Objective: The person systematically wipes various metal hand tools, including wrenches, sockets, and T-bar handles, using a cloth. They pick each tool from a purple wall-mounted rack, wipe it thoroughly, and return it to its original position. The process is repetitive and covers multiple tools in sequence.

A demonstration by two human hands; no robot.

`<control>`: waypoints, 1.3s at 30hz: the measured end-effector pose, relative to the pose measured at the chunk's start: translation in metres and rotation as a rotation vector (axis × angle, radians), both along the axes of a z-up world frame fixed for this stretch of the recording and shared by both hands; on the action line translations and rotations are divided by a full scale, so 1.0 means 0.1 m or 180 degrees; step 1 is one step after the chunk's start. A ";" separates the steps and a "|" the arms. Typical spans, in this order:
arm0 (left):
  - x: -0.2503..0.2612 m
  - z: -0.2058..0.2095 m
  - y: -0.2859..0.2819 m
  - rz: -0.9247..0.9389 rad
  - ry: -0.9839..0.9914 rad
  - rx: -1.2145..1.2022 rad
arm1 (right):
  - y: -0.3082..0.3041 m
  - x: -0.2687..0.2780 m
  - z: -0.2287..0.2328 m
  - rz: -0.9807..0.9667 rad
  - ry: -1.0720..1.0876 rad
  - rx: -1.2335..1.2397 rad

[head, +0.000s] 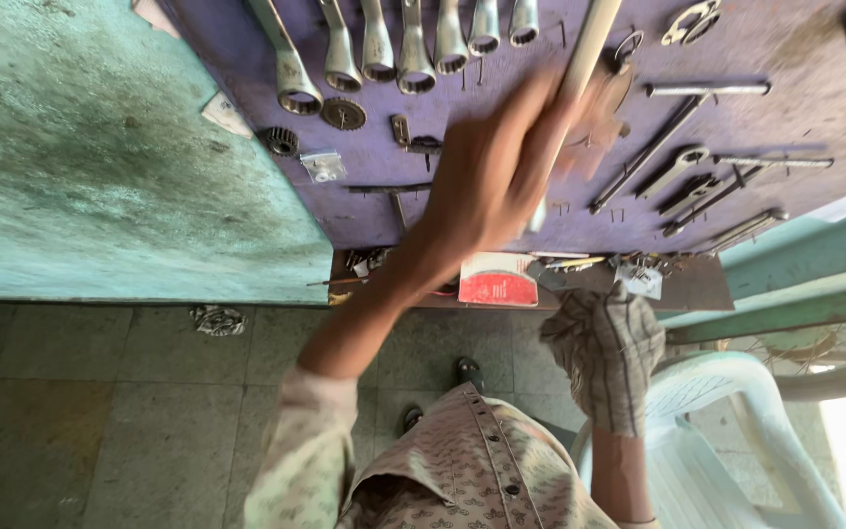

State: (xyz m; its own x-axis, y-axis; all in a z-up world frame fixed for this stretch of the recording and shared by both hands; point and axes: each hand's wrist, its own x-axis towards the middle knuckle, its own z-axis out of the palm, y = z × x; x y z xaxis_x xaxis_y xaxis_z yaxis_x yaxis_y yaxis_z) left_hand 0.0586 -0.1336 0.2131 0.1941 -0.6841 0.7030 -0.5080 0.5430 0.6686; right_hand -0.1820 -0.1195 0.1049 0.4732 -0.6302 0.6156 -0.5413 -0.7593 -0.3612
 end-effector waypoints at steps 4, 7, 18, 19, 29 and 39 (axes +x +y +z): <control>0.22 0.51 -0.64 -0.0505 0.0074 -0.0560 | 0.05 0.02 -0.05 -0.0148 -0.0501 0.0903; 0.27 0.55 -0.95 -0.0456 0.0096 -0.0935 | 0.09 0.03 -0.04 0.0424 -0.2332 0.2709; 0.47 0.23 -1.59 -0.0067 0.0035 -0.1047 | 0.06 0.08 -0.08 0.0562 -0.3651 0.4021; 0.48 0.24 -1.58 -0.0118 -0.0091 -0.1239 | 0.06 0.08 -0.10 0.0541 -0.3680 0.4105; 0.47 0.37 -1.22 0.2111 -0.1476 -0.0679 | 0.09 0.08 -0.08 0.0647 -0.3850 0.4111; 0.24 0.53 -1.30 0.2826 -0.1757 -0.0747 | 0.09 0.09 -0.09 0.0688 -0.3873 0.4365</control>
